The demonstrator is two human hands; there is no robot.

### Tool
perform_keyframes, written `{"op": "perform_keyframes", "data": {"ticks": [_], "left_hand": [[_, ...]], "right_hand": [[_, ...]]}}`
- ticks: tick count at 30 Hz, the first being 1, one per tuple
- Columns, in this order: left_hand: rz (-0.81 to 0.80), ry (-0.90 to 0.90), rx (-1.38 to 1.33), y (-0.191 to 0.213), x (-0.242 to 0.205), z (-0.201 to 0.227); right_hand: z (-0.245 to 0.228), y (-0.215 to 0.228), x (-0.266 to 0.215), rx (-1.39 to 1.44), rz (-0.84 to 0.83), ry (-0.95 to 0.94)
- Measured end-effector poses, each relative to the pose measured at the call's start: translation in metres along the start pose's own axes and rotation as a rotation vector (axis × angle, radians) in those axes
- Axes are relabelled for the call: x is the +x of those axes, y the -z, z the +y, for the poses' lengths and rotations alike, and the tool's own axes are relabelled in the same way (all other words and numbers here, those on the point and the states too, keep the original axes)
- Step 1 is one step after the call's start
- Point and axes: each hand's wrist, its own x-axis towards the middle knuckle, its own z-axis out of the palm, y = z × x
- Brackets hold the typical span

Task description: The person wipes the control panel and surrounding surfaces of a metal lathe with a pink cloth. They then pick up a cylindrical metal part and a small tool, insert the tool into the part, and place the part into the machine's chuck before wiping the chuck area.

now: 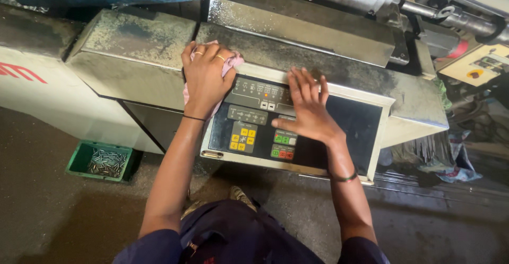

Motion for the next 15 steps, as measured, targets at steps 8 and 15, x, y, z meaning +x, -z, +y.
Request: {"op": "perform_keyframes", "data": {"ticks": [8, 15], "left_hand": [[-0.018, 0.011, 0.018, 0.000, -0.002, 0.000], [-0.011, -0.009, 0.029, -0.001, -0.003, 0.000]], "right_hand": [[-0.019, 0.005, -0.029, 0.026, -0.091, -0.063], [-0.031, 0.005, -0.028, 0.000, -0.141, -0.197]]}}
